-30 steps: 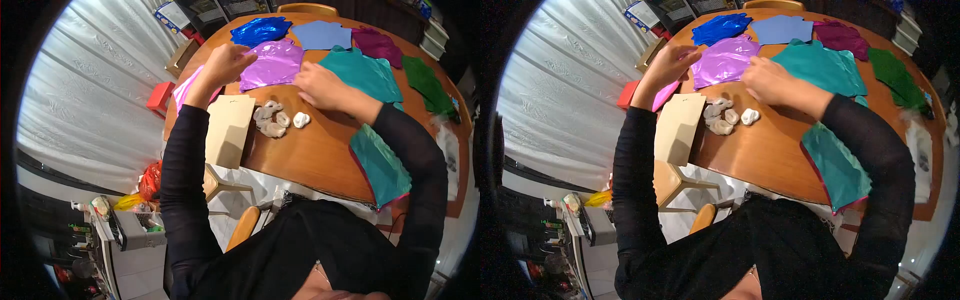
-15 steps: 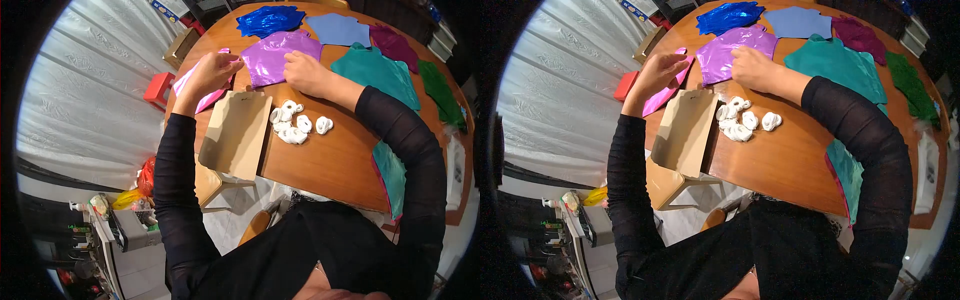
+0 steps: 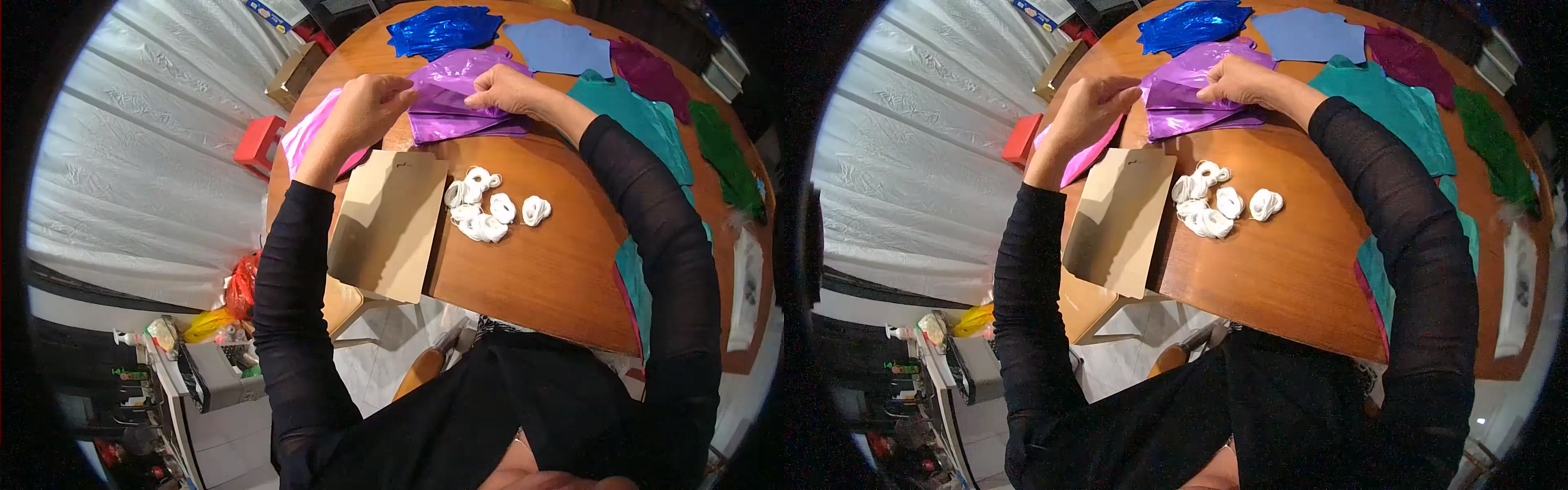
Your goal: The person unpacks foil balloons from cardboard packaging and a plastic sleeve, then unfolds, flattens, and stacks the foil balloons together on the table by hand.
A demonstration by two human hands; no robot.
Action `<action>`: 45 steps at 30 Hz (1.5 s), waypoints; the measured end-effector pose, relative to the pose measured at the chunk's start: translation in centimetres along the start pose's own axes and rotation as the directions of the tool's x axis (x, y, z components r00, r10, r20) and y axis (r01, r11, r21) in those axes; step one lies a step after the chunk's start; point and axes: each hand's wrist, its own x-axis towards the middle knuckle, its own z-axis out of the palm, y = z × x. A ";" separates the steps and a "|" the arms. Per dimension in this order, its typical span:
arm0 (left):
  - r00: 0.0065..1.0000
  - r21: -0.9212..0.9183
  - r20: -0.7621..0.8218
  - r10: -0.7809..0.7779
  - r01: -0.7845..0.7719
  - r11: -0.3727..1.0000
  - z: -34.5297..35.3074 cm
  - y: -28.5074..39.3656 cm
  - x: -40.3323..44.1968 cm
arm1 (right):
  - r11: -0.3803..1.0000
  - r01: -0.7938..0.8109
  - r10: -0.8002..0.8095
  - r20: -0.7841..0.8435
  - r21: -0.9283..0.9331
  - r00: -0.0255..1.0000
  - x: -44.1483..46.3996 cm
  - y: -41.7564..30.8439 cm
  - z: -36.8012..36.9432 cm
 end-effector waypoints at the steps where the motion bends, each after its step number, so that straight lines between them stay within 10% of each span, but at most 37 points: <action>1: 0.999 0.020 0.002 0.032 -0.033 0.999 0.1 0.4 0.0 | 1.000 -0.003 0.003 -0.002 0.004 1.000 0.1 0.2 0.0; 10: 0.929 0.136 0.351 0.116 -0.173 0.975 4.5 -1.0 0.7 | 0.998 -0.026 0.026 0.016 -0.057 1.000 0.7 0.2 0.1; 15: 0.801 0.254 0.237 0.550 -0.598 0.760 7.9 -4.6 1.3 | 0.997 -0.028 0.027 -0.011 -0.068 1.000 0.1 -0.1 0.4; 23: 0.891 0.344 0.447 0.077 -0.251 0.905 7.7 -1.0 4.2 | 0.977 0.014 0.035 -0.223 0.214 0.974 1.0 0.1 -1.8; 32: 0.777 0.366 0.545 -0.316 0.118 0.923 6.6 2.9 5.8 | 0.938 0.221 -0.025 -0.583 0.268 0.812 -6.5 -3.4 -14.4; 37: 0.885 0.313 0.449 -0.123 -0.027 0.949 9.1 -1.3 6.8 | 0.979 0.187 -0.190 -0.682 -0.079 0.706 -18.2 -1.7 -20.7; 45: 0.849 0.421 0.469 -0.244 0.029 0.907 8.0 2.1 6.5 | 0.628 0.280 -0.639 -0.276 -0.726 0.718 -38.5 -3.6 -14.1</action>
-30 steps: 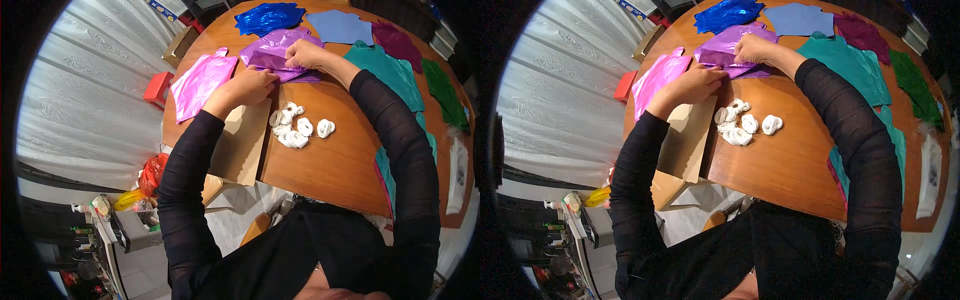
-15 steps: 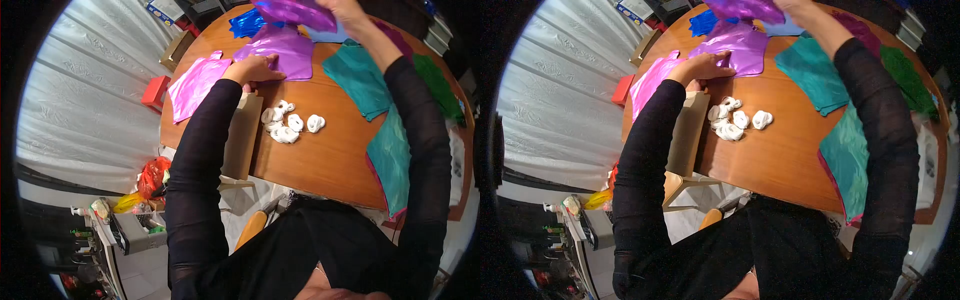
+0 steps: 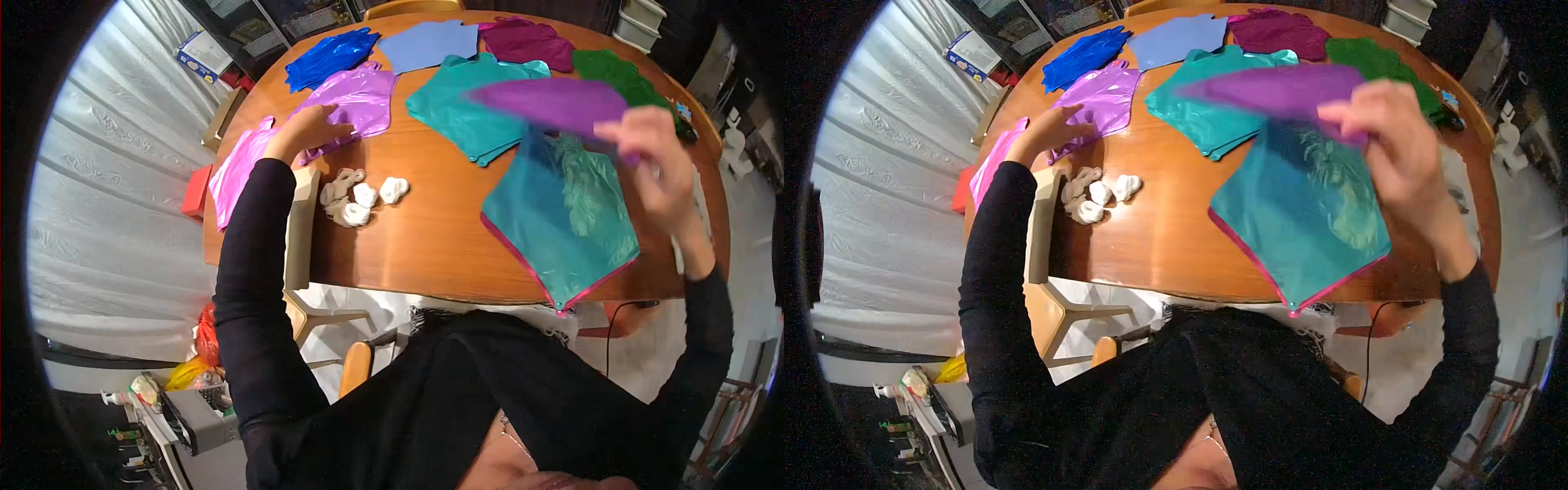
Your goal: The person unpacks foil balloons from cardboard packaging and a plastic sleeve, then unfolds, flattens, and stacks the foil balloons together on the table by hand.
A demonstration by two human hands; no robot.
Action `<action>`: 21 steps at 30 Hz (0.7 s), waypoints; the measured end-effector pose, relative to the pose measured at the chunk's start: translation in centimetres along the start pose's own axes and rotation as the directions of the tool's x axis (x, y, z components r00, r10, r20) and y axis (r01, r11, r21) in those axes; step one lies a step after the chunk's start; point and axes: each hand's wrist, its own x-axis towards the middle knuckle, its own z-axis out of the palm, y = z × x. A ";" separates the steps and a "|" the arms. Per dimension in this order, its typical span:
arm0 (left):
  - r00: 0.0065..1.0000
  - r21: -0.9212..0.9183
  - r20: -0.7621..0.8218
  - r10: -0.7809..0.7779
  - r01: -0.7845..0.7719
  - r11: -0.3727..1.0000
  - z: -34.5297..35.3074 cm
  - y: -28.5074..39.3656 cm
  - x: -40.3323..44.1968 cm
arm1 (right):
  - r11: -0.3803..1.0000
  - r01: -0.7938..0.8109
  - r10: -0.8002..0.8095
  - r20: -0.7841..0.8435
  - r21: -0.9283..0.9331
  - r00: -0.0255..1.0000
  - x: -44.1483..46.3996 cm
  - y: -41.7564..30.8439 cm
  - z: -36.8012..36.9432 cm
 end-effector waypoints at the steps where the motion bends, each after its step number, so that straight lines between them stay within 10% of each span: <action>1: 0.995 0.033 -0.093 0.024 -0.021 0.999 0.2 0.3 -0.3 | 0.999 0.003 -0.001 0.058 -0.038 0.998 -1.9 -0.7 -0.4; 9: 0.854 0.242 -0.433 0.289 -0.199 0.950 0.8 6.0 -3.1 | 0.998 0.045 -0.038 0.142 -0.051 0.989 -9.6 -1.3 0.9; 21: 0.837 0.187 -0.347 0.422 -0.379 0.906 -0.5 16.8 -6.1 | 0.998 0.055 -0.062 0.232 0.033 0.971 -11.7 -0.3 1.9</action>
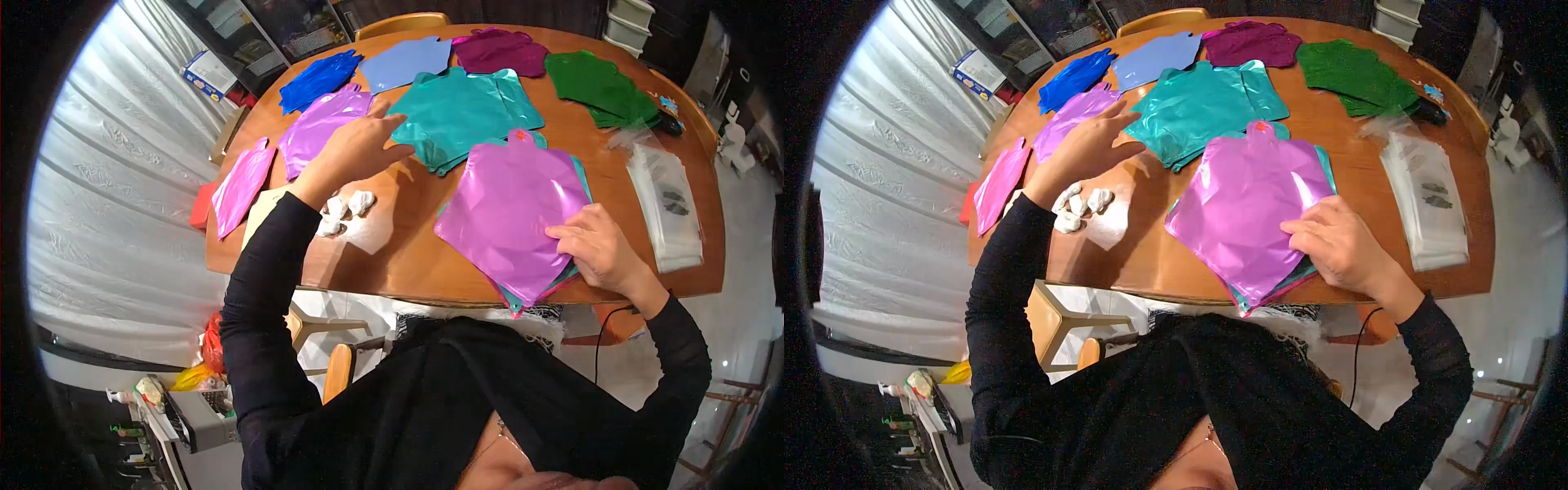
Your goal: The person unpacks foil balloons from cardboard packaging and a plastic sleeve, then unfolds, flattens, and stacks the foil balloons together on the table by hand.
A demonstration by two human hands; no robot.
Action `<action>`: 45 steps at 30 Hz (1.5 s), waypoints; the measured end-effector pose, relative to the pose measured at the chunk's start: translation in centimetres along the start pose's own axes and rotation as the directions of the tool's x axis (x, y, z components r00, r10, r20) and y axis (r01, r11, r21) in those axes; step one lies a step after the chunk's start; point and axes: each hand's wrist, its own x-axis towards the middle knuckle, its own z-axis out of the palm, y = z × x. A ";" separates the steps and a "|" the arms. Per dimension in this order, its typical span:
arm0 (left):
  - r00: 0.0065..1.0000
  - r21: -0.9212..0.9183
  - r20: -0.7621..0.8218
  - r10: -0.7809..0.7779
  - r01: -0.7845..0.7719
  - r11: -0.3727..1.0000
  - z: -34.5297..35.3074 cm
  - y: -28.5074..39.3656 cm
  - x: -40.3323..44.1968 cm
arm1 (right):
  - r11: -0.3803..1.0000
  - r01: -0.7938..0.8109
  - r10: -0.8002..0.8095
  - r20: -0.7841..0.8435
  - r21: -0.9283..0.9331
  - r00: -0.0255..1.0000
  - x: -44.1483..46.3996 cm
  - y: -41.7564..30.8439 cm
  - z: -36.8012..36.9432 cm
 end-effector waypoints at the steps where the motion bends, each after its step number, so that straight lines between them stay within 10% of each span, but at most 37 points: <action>1: 1.000 -0.018 0.014 0.018 -0.018 1.000 -0.2 0.5 0.3 | 1.000 -0.007 0.007 0.012 0.008 1.000 -0.2 0.0 0.1; 13: 0.950 -0.121 -0.071 0.304 -0.311 0.943 0.2 3.7 5.0 | 0.994 -0.106 0.106 0.013 0.008 0.994 1.4 -0.3 -4.8; 28: 0.894 -0.003 0.156 0.419 -0.424 0.906 3.3 8.7 18.8 | 0.553 -0.211 0.481 0.102 -0.806 0.870 4.9 25.2 -1.2; 34: 0.889 -0.067 0.094 0.448 -0.443 0.894 5.3 9.1 23.2 | 0.581 -0.095 0.324 0.122 -0.808 0.938 4.6 27.4 -0.2; 39: 0.910 -0.163 0.103 0.402 -0.383 0.909 5.8 9.4 25.6 | 0.669 -0.298 0.270 -0.151 -0.681 0.951 4.0 29.4 0.8; 45: 0.909 -0.181 -0.008 0.416 -0.411 0.894 7.1 10.3 27.8 | 0.766 -0.591 0.580 -0.122 -0.253 0.805 3.6 30.8 -0.7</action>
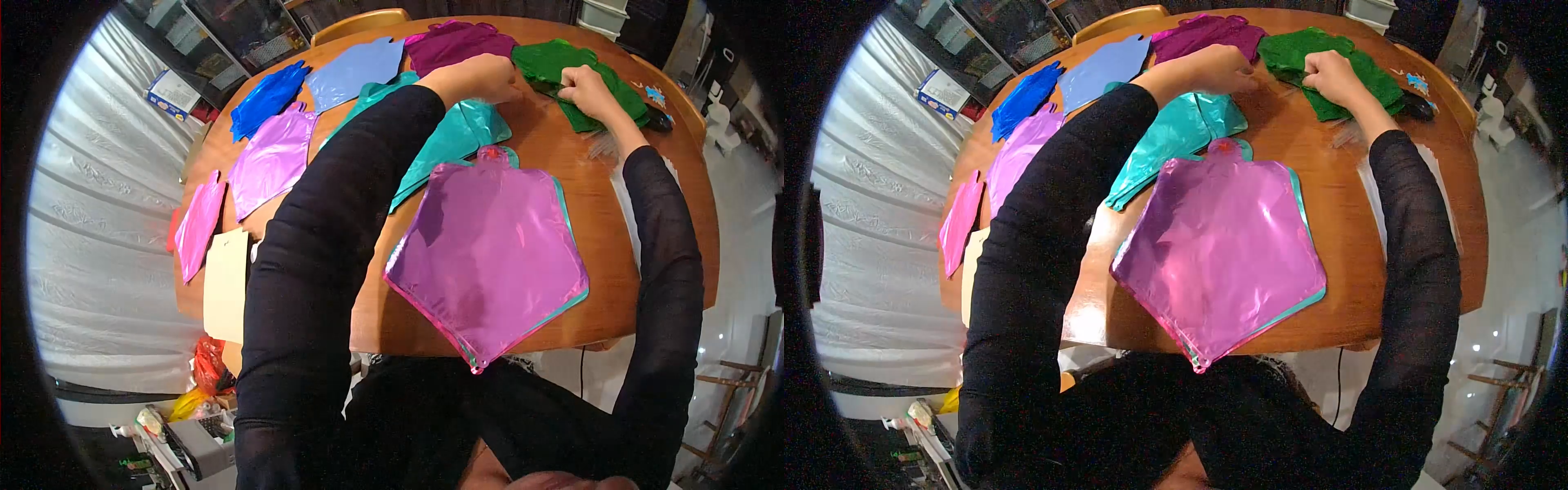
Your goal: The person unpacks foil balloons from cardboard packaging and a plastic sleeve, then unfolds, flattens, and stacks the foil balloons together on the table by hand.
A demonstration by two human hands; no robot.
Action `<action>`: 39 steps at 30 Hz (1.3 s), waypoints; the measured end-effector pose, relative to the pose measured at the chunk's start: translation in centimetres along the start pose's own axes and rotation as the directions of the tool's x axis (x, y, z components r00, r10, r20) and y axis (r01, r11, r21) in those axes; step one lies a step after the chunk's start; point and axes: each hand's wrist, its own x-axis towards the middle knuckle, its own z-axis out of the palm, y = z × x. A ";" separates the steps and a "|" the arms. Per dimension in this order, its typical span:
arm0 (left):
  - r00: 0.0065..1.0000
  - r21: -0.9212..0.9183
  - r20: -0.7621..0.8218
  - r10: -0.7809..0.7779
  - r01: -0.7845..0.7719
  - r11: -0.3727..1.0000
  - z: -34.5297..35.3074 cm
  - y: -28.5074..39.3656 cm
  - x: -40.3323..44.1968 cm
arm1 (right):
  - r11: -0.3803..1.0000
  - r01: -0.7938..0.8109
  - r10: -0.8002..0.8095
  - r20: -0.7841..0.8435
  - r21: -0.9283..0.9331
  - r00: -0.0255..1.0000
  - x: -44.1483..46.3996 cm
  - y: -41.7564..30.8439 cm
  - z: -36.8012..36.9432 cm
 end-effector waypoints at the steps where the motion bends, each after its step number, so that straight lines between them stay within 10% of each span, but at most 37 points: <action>1: 0.999 -0.025 -0.028 -0.017 0.016 1.000 0.2 0.1 0.4 | 0.994 -0.054 0.049 0.049 0.100 0.998 0.1 0.1 -0.3; 24: 0.992 0.008 -0.039 -0.123 0.123 0.992 4.8 1.9 6.5 | 0.748 -0.342 0.205 0.292 0.569 0.934 0.9 2.1 -0.8; 32: 0.991 -0.026 -0.014 -0.130 0.130 0.991 5.6 2.8 6.9 | 0.763 -0.304 0.446 -0.124 0.570 0.886 1.5 4.0 -3.4; 39: 0.991 -0.075 -0.029 -0.128 0.125 0.989 6.1 3.4 7.4 | 0.715 -0.383 0.694 -0.527 0.585 0.490 -0.6 14.7 -12.7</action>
